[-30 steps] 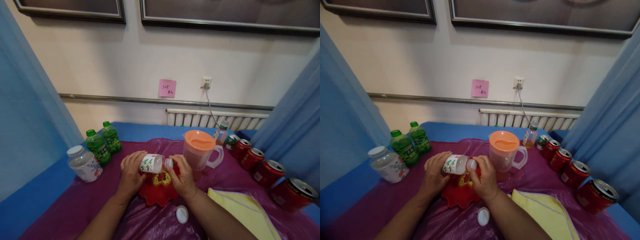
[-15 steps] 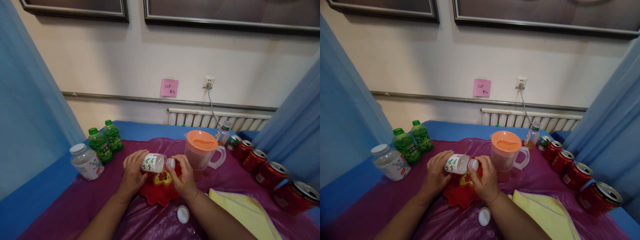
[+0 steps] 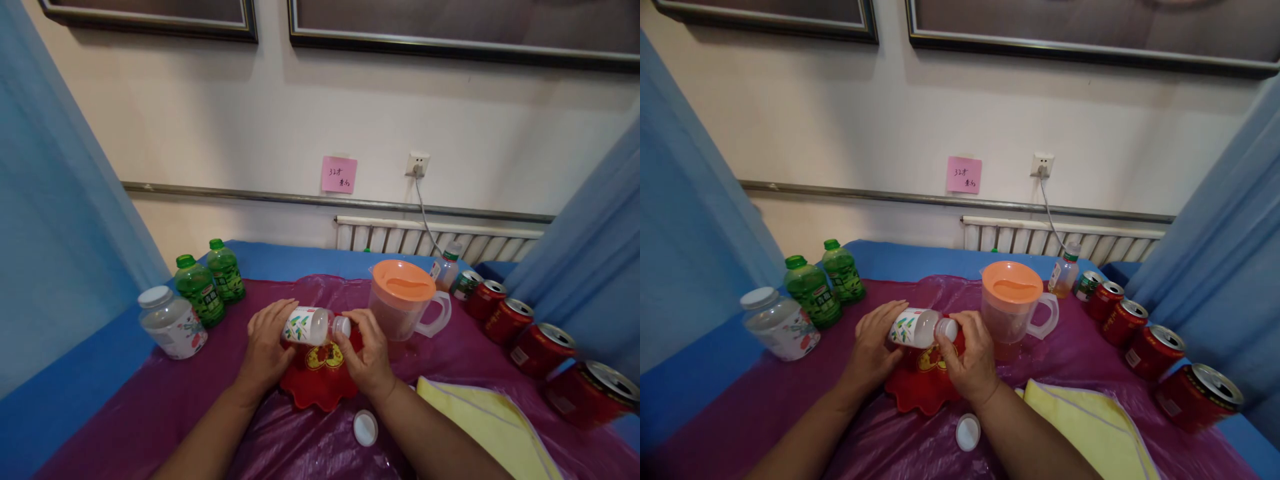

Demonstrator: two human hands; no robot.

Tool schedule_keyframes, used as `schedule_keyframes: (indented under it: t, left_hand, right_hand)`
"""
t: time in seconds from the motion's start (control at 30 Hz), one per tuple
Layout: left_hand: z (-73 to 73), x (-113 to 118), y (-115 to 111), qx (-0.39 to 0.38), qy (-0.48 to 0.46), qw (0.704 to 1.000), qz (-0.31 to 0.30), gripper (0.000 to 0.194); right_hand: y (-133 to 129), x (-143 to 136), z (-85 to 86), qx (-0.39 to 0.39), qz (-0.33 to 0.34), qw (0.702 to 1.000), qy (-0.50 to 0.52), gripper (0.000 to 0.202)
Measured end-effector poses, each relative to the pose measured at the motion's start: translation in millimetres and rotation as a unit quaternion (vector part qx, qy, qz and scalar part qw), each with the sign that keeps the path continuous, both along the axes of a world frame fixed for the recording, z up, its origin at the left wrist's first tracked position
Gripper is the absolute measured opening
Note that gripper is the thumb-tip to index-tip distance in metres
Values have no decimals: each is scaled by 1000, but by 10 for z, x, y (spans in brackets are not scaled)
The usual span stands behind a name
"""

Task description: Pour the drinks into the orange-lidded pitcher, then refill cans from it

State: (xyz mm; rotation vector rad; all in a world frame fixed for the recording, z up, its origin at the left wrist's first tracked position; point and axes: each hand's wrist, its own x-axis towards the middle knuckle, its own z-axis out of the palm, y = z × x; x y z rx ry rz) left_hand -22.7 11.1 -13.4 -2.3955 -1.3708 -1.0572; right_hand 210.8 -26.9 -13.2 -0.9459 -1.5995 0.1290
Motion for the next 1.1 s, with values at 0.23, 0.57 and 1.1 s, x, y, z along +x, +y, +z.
schedule_keyframes:
  t: [0.23, 0.57, 1.1]
  left_hand:
    - [-39, -13, 26, -22, -12, 1000, 3, 61]
    - [-82, -15, 43, -40, -24, 999, 4, 63]
    - [-96, -15, 67, -48, -27, 998, 12, 64]
  right_hand:
    - [-17, 2, -19, 24, 6, 999, -26, 41]
    - [-14, 0, -31, 27, 1, 1000, -16, 49]
    - [-21, -1, 6, 39, 36, 999, -6, 49]
